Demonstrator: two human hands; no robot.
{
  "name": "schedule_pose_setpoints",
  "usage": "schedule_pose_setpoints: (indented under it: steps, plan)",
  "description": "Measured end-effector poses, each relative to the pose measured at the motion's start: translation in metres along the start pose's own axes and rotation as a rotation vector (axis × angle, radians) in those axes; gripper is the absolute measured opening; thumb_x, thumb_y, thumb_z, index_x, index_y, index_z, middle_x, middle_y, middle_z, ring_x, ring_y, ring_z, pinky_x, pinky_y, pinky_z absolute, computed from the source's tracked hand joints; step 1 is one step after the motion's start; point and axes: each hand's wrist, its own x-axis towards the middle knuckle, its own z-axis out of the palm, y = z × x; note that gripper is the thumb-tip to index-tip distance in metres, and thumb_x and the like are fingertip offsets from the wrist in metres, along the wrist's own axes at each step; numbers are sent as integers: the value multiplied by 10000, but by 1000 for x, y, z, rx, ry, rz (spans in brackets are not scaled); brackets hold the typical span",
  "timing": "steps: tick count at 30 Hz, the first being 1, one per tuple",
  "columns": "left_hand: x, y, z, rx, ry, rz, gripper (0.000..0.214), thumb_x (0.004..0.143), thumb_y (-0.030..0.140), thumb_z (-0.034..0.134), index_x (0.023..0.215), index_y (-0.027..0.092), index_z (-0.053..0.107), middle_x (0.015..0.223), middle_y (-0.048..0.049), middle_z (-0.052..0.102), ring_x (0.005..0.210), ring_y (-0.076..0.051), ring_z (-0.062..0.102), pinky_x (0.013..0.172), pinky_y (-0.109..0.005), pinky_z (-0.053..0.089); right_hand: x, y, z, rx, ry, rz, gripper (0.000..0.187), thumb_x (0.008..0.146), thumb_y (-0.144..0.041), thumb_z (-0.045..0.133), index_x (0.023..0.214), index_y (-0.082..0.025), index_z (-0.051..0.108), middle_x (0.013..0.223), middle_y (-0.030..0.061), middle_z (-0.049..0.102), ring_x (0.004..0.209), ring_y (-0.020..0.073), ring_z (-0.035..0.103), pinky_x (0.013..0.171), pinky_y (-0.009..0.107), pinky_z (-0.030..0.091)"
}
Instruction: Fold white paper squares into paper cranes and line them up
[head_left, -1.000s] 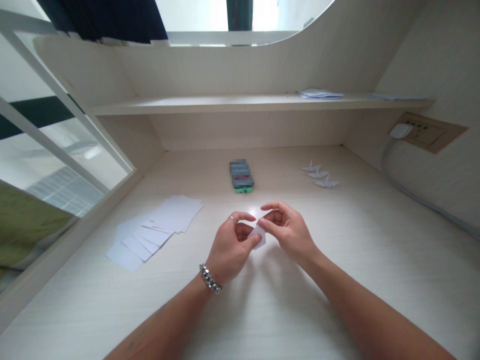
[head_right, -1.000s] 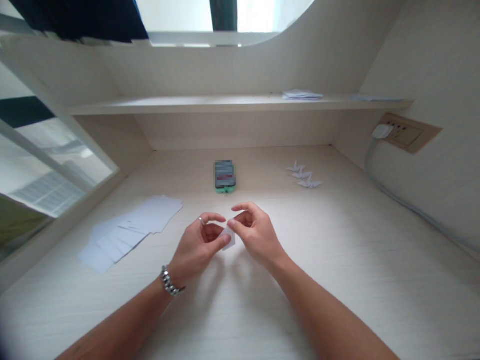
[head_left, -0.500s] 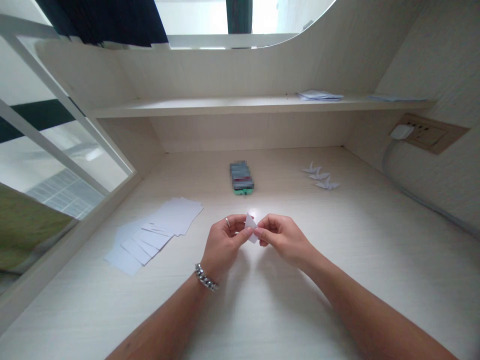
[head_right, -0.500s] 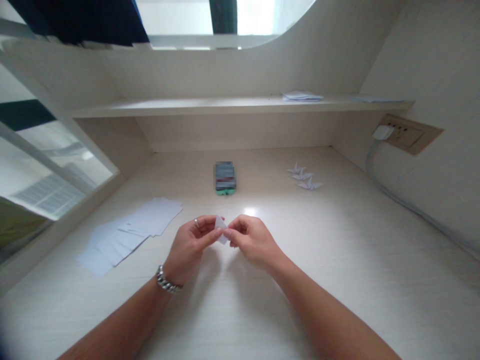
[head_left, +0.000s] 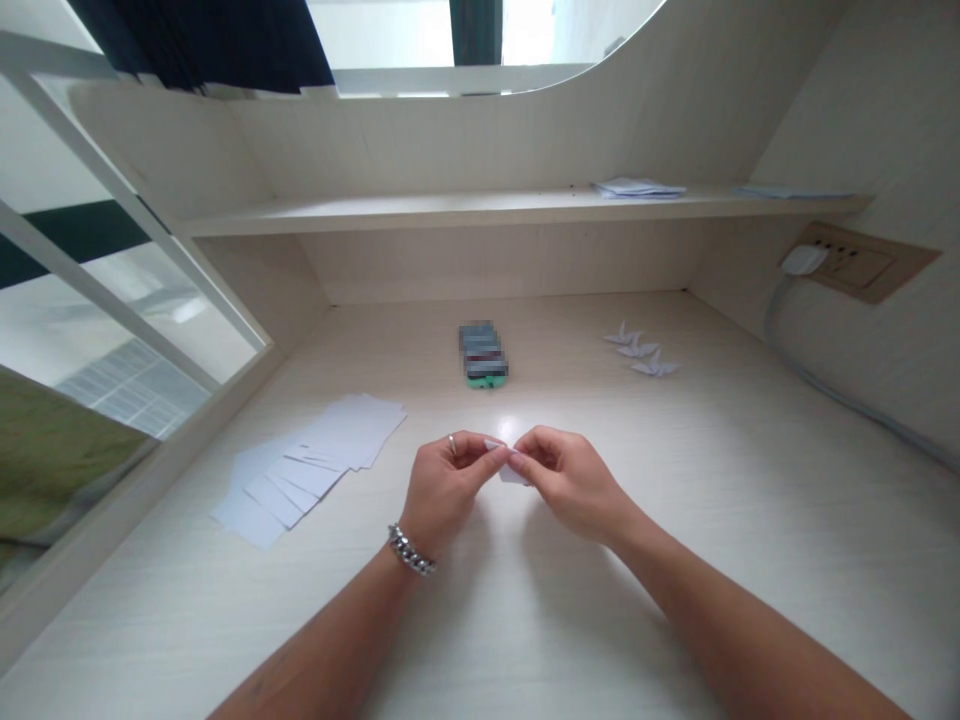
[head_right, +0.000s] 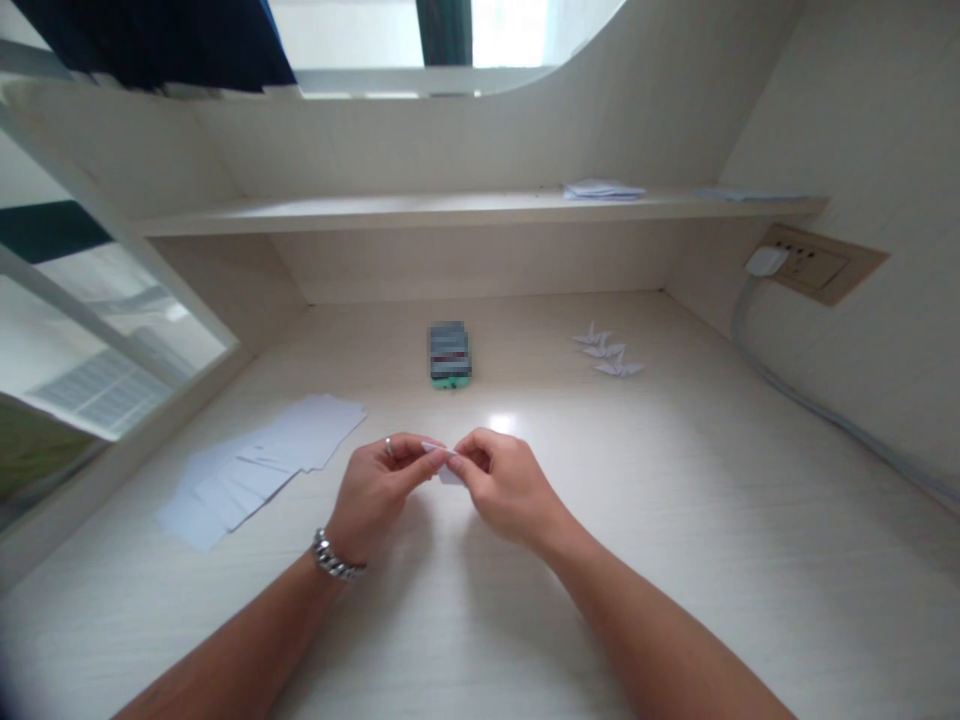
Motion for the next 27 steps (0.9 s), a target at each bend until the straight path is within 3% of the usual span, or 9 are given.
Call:
schedule_pose_setpoints:
  steps: [3,9,14,20,24,27]
  plan:
    - [0,1,-1,5,1,14,158,664,258,794,724,135,715,673,-36,711,625,-142,644,629,-256,529,0,-2,-3,-38,20,-17,146,835,-303,620,749,-190,650,694,18,646,640,154,565,582,276,425]
    - [1,-1,-2,49,11,37,162,712,271,757,739,130,680,664,-35,699,621,-142,646,614,-250,521,2,5,5,199,31,16,166,847,-339,605,797,-181,620,743,28,657,691,167,605,611,282,464]
    - [0,-2,-6,208,-83,81,169,746,279,725,740,130,645,656,-32,674,612,-131,622,584,-229,482,-1,0,0,-44,78,-59,121,833,-271,618,746,-189,638,691,15,647,635,151,564,590,275,426]
    - [1,-4,-6,224,-56,156,145,782,267,687,734,145,624,632,-14,647,604,-125,610,583,-226,475,3,4,-1,175,86,32,158,810,-314,638,783,-159,650,720,38,673,668,169,607,603,279,458]
    - [1,-4,-4,290,-111,130,136,790,273,673,779,139,659,662,-30,665,613,-130,610,580,-228,470,3,3,-2,34,113,-11,111,801,-257,637,731,-171,651,684,15,652,644,151,574,604,268,437]
    - [0,-3,-4,350,-99,165,144,804,281,655,790,140,682,694,-41,679,635,-136,612,604,-237,476,1,-1,-2,56,89,-40,104,813,-252,622,756,-173,660,709,16,655,665,149,581,618,262,445]
